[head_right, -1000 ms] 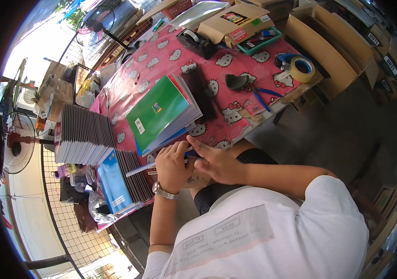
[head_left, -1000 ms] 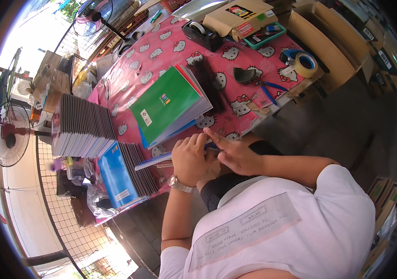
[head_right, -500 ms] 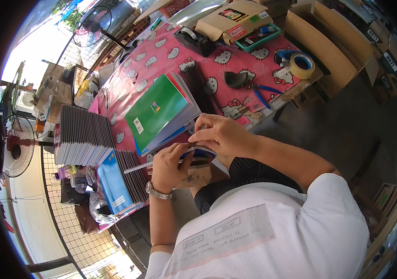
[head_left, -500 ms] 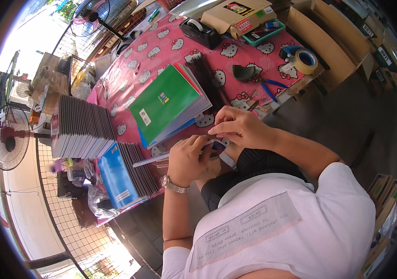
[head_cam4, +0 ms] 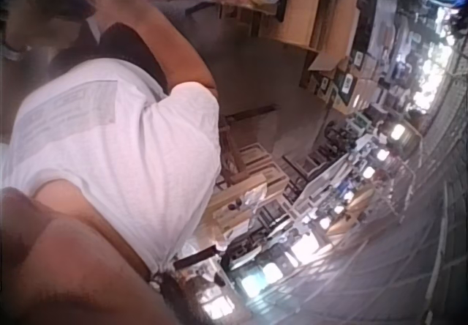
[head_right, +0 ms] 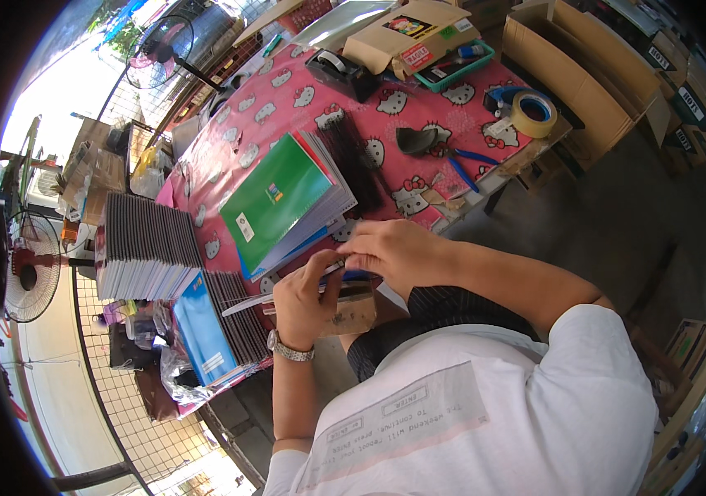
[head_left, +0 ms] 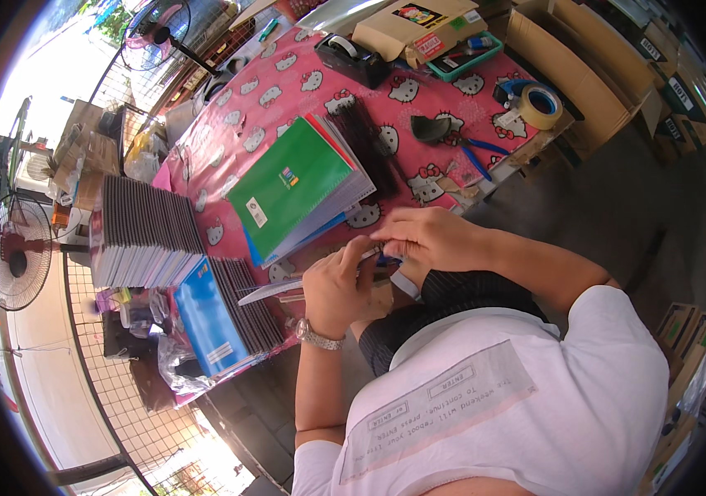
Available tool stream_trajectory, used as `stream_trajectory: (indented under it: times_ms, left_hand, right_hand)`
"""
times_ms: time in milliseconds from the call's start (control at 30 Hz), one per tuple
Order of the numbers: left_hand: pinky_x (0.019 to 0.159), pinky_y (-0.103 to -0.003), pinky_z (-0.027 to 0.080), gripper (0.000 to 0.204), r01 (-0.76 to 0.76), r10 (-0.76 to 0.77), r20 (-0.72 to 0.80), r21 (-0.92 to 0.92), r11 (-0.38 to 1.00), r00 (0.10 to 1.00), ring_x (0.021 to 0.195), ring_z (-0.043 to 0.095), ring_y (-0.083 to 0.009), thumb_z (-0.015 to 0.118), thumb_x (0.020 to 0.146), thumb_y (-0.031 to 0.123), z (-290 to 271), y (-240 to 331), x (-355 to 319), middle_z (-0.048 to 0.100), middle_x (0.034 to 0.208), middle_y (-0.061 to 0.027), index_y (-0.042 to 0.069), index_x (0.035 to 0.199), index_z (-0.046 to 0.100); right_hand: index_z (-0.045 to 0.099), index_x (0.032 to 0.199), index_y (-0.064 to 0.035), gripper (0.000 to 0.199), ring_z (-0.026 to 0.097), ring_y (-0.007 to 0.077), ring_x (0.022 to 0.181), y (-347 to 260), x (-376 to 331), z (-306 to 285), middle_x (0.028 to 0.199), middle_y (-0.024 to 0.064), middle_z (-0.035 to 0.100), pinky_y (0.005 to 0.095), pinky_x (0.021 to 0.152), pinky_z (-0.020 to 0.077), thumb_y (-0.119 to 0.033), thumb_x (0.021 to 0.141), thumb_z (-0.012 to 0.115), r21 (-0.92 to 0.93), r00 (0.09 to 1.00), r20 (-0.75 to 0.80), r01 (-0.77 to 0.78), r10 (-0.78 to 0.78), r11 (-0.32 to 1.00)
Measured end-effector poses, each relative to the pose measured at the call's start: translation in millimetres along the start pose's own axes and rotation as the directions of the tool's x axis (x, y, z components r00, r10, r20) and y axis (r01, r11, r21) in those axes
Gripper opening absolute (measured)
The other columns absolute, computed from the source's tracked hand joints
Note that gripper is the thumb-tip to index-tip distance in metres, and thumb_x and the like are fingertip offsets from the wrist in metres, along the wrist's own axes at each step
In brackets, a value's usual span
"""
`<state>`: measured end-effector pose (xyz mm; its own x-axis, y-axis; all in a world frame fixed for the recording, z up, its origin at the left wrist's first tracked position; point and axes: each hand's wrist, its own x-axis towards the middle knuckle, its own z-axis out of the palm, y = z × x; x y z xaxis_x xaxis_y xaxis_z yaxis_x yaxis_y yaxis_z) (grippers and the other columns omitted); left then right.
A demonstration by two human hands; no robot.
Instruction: The person assembles notebooks by hand, threading spiral binding coils through stacks of punched paper and covers on a table. They then place the finished notebooks into a cardboard box.
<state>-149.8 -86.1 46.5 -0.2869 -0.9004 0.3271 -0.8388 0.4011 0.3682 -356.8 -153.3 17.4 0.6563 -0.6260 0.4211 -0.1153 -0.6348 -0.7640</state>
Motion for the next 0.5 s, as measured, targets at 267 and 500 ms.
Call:
stream_trajectory:
  times_ms: [267,500]
  left_hand:
    - [0.062,-0.036,0.049,0.026,-0.104,0.101,0.062,0.05,0.993,0.993,0.071,0.065,-0.0249,0.07,0.081,0.016,-6.9,2.1,0.7,0.066,0.085,-0.0041,0.01,0.104,0.062]
    - [0.064,-0.038,0.048,0.025,-0.108,0.106,0.119,0.015,0.994,0.987,0.074,0.065,-0.0292,0.072,0.078,0.011,-13.0,1.0,-2.6,0.068,0.087,-0.0081,0.006,0.101,0.062]
  right_hand:
    - [0.052,0.114,-0.0069,0.036,0.066,0.034,0.089,-38.1,4.9,-12.7,0.099,0.0155,0.06,0.042,0.071,0.0546,-0.008,0.084,0.071,-0.204,0.965,0.16,-0.172,0.206,0.964]
    - [0.048,0.131,-0.0027,0.045,0.066,0.0347,0.101,29.1,39.2,-38.1,0.12,0.0203,0.062,0.0385,0.084,0.0547,-0.025,0.095,0.063,0.327,0.595,0.774,-0.669,0.216,0.668]
